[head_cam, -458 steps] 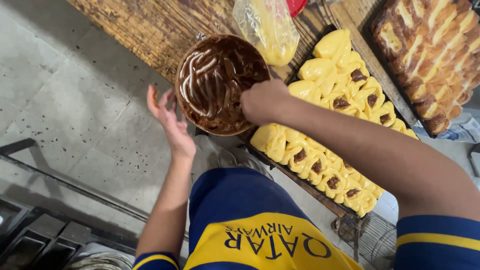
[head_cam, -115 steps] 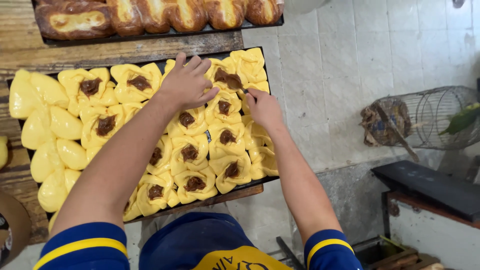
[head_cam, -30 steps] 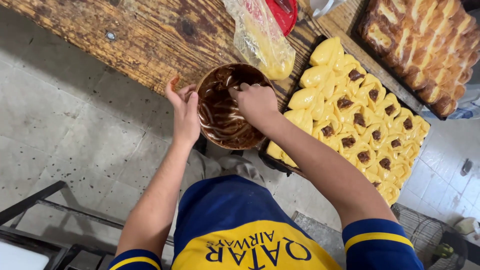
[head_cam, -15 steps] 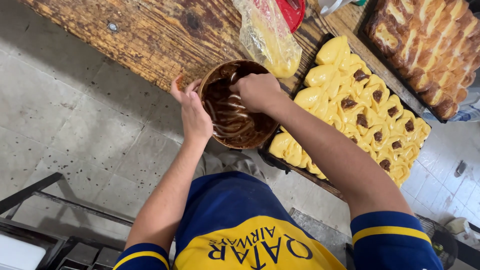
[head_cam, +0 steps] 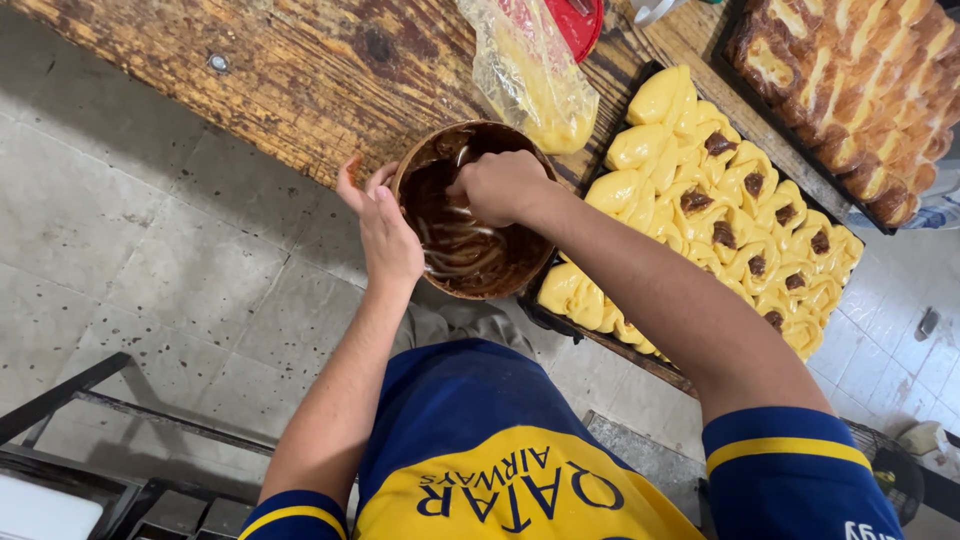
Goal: Filling dough pastries with chocolate using a spoon
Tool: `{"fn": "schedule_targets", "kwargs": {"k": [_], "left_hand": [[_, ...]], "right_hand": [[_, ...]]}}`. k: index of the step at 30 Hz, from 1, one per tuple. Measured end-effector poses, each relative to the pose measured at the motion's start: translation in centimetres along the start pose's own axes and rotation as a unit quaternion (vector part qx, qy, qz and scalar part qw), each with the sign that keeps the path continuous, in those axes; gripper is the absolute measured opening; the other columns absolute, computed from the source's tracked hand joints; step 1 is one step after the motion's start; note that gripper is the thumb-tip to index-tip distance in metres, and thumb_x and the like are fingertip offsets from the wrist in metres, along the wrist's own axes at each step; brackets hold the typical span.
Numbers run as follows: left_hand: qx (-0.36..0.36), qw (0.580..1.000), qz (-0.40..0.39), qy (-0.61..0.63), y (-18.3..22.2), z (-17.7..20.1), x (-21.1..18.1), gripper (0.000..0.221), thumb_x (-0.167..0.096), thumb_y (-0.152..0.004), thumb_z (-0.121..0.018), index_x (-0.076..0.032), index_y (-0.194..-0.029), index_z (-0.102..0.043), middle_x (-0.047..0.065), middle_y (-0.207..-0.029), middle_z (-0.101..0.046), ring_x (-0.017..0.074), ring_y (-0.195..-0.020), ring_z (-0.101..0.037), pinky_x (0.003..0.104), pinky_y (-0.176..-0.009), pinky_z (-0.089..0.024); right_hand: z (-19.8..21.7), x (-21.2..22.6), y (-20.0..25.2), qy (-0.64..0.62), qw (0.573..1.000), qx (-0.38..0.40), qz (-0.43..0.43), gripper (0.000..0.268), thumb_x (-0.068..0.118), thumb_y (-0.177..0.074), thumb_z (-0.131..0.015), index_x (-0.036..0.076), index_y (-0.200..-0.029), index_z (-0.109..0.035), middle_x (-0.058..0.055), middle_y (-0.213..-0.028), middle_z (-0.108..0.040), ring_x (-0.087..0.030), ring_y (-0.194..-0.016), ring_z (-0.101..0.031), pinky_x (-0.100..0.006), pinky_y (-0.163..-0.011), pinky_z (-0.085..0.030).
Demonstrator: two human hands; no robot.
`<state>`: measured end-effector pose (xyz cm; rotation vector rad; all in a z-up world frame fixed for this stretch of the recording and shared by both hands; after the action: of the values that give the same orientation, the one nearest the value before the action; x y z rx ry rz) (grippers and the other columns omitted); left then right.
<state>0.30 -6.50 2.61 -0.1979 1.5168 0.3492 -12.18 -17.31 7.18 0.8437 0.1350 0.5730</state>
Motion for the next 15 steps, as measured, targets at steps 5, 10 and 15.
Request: {"fn": "schedule_targets", "kwargs": {"k": [5, 10, 15], "left_hand": [[-0.002, 1.0, 0.008, 0.0, 0.0, 0.1, 0.5, 0.061, -0.05, -0.111, -0.015, -0.005, -0.151, -0.004, 0.027, -0.141, -0.056, 0.0461, -0.129, -0.056, 0.055, -0.108, -0.045], [-0.001, 1.0, 0.011, -0.008, 0.0, 0.2, 0.4, 0.06, -0.051, -0.111, -0.017, -0.007, -0.151, -0.005, 0.026, -0.141, -0.055, 0.0467, -0.13, -0.056, 0.057, -0.108, -0.045], [-0.004, 1.0, 0.006, 0.0, 0.0, 0.2, 0.8, 0.056, -0.049, -0.112, -0.02, -0.009, -0.15, -0.007, 0.026, -0.141, -0.056, 0.0481, -0.129, -0.056, 0.059, -0.106, -0.046]], "right_hand": [[-0.7, -0.5, 0.6, 0.037, 0.998, -0.036, -0.028, 0.033, 0.017, -0.092, -0.054, 0.021, -0.114, -0.079, -0.015, -0.099, -0.077, -0.043, -0.096, -0.074, -0.057, -0.079, -0.058], [-4.3, -1.2, -0.7, 0.154, 0.981, -0.115, -0.027, 0.027, 0.013, -0.092, -0.054, 0.013, -0.094, -0.08, -0.011, -0.079, -0.075, -0.036, -0.079, -0.076, -0.053, -0.063, -0.059], [-4.8, -1.0, -1.0, 0.195, 0.972, -0.133, -0.013, 0.031, 0.012, -0.092, -0.05, 0.015, -0.08, -0.079, -0.007, -0.071, -0.074, -0.032, -0.07, -0.076, -0.049, -0.055, -0.057]]}}
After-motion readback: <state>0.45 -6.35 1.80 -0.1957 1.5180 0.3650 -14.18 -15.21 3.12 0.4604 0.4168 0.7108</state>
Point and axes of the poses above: each hand's wrist, its own y-axis away from the middle knuckle, its own z-axis out of the back of the hand, x = y × z, the point moved 3 cm from there along -y, towards the middle knuckle
